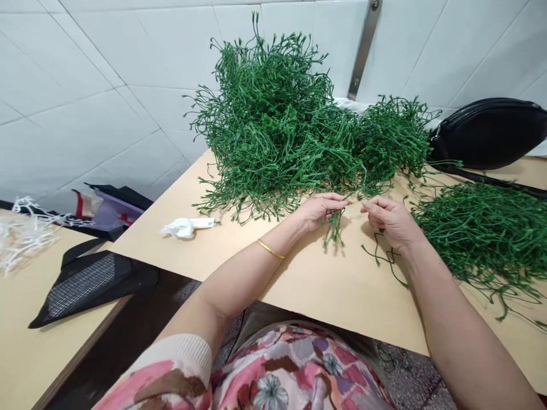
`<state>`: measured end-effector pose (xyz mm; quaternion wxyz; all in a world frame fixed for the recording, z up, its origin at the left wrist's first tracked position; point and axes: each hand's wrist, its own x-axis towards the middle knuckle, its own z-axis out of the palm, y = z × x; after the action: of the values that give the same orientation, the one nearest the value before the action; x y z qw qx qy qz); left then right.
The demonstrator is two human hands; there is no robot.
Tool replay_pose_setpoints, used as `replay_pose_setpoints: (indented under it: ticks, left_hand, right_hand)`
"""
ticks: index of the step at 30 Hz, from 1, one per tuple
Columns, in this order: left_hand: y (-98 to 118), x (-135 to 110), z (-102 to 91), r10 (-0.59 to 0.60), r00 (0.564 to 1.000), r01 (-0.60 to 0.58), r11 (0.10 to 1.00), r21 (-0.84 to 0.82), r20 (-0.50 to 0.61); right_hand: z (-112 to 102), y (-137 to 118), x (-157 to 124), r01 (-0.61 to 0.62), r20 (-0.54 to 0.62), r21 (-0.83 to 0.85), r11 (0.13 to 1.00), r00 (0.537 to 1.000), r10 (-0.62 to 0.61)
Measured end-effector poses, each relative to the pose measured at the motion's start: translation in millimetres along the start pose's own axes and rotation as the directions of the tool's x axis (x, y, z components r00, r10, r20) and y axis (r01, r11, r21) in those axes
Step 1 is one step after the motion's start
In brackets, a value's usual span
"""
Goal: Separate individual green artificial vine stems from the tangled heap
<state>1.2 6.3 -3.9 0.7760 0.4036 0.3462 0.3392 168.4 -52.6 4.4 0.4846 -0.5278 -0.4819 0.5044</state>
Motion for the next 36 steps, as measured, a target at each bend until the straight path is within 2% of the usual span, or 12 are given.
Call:
replay_pose_setpoints:
  ticks: [3, 8, 11, 16, 21, 24, 28, 32, 36]
  left_hand:
    - [-3.0, -0.7, 2.5, 0.038, 0.999, -0.038, 0.999, -0.009, -0.020]
    - [-2.4, -4.9, 4.8, 0.023, 1.000, -0.023, 1.000, -0.002, 0.020]
    - [-0.6, -6.2, 2.6, -0.017, 0.999, 0.016, 1.000, 0.007, 0.045]
    - [-3.0, -6.0, -0.8, 0.002, 0.994, -0.009, 0.998, 0.067, 0.106]
    - [-3.3, -8.7, 3.3, 0.024, 0.996, -0.035, 0.990, 0.137, 0.081]
    - [-1.8, -12.1, 7.8, 0.037, 0.997, -0.050, 0.980, 0.191, 0.070]
    - [-1.6, -15.7, 12.4, 0.089, 0.995, -0.096, 0.959, 0.267, 0.035]
    - [-0.3, -15.4, 12.6, 0.106, 0.994, -0.102, 0.956, 0.275, 0.002]
    - [2.0, -12.9, 10.8, 0.081, 0.994, -0.057, 0.952, 0.301, -0.071]
  right_hand:
    - [11.8, 0.5, -1.4, 0.056, -0.022, -0.100, 0.993, 0.998, -0.059]
    - [23.2, 1.4, -2.2, 0.062, 0.034, -0.210, 0.976, 0.998, -0.056]
    - [20.7, 3.7, -0.4, 0.050, 0.030, -0.144, 0.988, 0.998, -0.046]
    - [17.0, 7.4, 1.3, 0.017, 0.018, -0.100, 0.995, 1.000, -0.015]
    - [17.6, 9.9, 1.9, 0.049, -0.068, -0.174, 0.984, 0.996, -0.062]
    - [17.5, 10.6, 2.5, 0.064, -0.072, -0.189, 0.980, 0.994, -0.079]
    - [19.1, 6.7, 0.9, 0.022, -0.034, -0.101, 0.995, 0.999, -0.025]
    - [21.0, 1.3, -2.0, -0.056, -0.024, 0.011, 0.998, 0.998, 0.056]
    - [19.1, 3.6, -1.4, -0.032, -0.021, 0.004, 0.999, 0.999, 0.032]
